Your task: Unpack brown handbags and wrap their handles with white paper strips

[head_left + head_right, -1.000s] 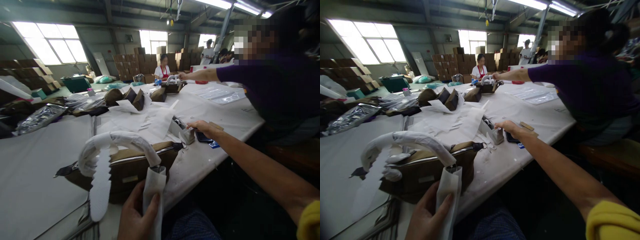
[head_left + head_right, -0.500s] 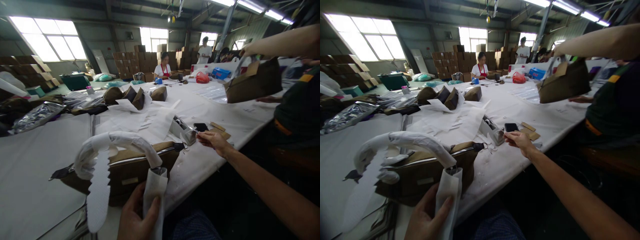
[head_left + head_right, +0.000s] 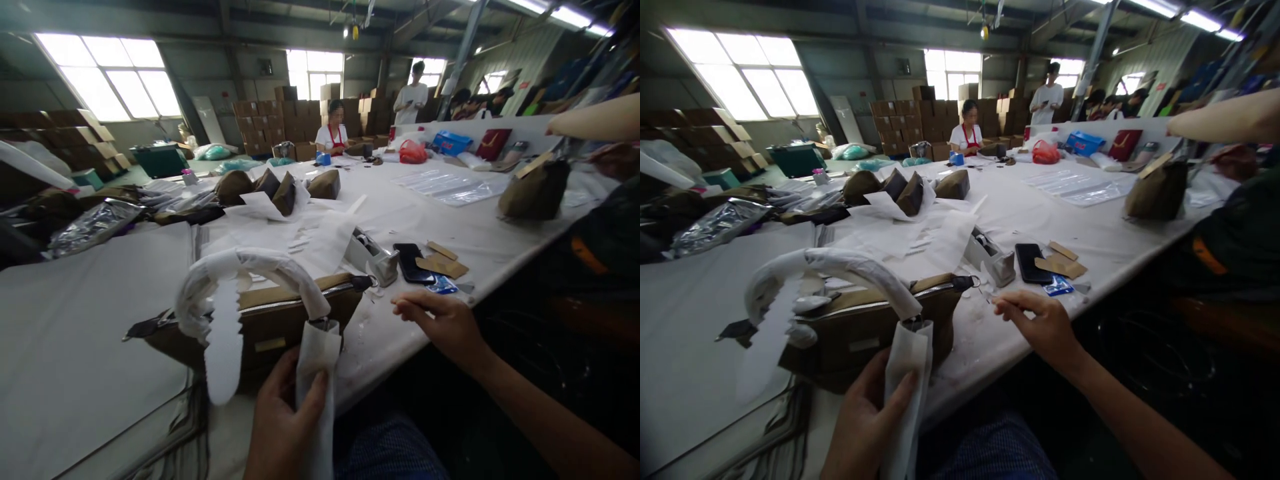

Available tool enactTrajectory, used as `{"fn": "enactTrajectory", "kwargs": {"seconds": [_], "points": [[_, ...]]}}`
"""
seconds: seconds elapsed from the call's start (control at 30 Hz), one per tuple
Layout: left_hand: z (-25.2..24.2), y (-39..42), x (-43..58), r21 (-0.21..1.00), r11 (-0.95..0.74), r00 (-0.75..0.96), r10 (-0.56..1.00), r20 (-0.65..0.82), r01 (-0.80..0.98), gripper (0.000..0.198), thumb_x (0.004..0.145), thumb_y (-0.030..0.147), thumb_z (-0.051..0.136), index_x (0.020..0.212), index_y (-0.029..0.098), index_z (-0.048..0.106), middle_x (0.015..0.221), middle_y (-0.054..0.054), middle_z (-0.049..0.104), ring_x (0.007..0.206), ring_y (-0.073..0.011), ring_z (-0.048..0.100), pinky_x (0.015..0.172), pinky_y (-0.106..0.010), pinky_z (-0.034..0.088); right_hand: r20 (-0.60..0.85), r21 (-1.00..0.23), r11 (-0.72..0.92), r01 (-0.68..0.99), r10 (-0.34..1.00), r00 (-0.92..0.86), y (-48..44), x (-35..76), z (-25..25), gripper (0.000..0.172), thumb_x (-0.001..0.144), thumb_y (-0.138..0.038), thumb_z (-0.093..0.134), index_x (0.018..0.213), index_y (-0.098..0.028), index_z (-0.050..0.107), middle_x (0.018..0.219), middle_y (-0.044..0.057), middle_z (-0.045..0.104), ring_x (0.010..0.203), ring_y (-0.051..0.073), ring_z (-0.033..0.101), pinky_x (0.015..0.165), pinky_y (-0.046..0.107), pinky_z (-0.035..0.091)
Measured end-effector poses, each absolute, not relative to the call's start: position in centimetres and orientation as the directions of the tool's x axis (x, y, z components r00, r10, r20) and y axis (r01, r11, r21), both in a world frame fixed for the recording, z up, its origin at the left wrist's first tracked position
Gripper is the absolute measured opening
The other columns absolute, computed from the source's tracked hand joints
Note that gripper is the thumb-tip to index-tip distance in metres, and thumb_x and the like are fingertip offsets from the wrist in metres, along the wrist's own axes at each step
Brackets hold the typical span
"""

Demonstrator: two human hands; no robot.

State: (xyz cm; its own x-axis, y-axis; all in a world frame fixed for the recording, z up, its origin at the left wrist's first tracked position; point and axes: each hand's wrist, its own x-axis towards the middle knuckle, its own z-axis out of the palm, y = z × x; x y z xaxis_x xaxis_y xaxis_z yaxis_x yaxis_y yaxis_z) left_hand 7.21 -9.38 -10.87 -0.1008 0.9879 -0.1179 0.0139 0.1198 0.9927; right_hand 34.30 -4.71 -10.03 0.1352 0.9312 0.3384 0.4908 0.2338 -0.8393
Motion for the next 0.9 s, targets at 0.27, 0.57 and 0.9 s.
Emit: {"fn": "enactTrajectory", "kwargs": {"seconds": [0.27,0.57,0.9], "points": [[-10.6,-9.5,7.4,0.997,0.059,-0.036,0.998,-0.060,-0.052,0.038,0.077,0.039,0.075,0.107,0.016,0.070,0.100,-0.007,0.077,0.093,-0.0239,0.071,0.082,-0.027,0.053,0.376,-0.821,0.463,0.333,0.879,-0.295,-7.4,25.4,-7.1,0.017,0.090,-0.032,0.067,0.081,-0.019,0.074,0.072,0.002,0.072,0.063,0.014,0.065,0.060,0.024,0.051],[-10.9,-9.6,7.0,0.995,0.068,-0.012,0.998,-0.069,-0.073,0.041,0.075,0.037,0.076,0.110,0.015,0.070,0.102,-0.009,0.077,0.095,-0.0252,0.070,0.085,-0.029,0.052,0.236,-0.689,0.307,0.656,0.952,-0.197,-5.2,24.4,-6.9,0.036,0.088,-0.047,0.063,0.068,-0.019,0.072,0.061,0.003,0.069,0.056,0.015,0.061,0.055,0.026,0.042],[-10.4,-9.5,6.5,0.878,0.294,0.209,0.951,-0.228,-0.377,0.050,0.073,0.047,0.082,0.109,0.016,0.068,0.086,-0.006,0.076,0.062,-0.0128,0.063,0.060,-0.021,0.050,-0.290,-0.955,-0.239,0.178,0.883,-0.370,-5.2,24.1,-14.4,0.075,0.068,-0.090,0.053,0.060,-0.016,0.058,0.044,-0.001,0.053,0.036,0.010,0.046,0.040,0.022,0.036]]}}
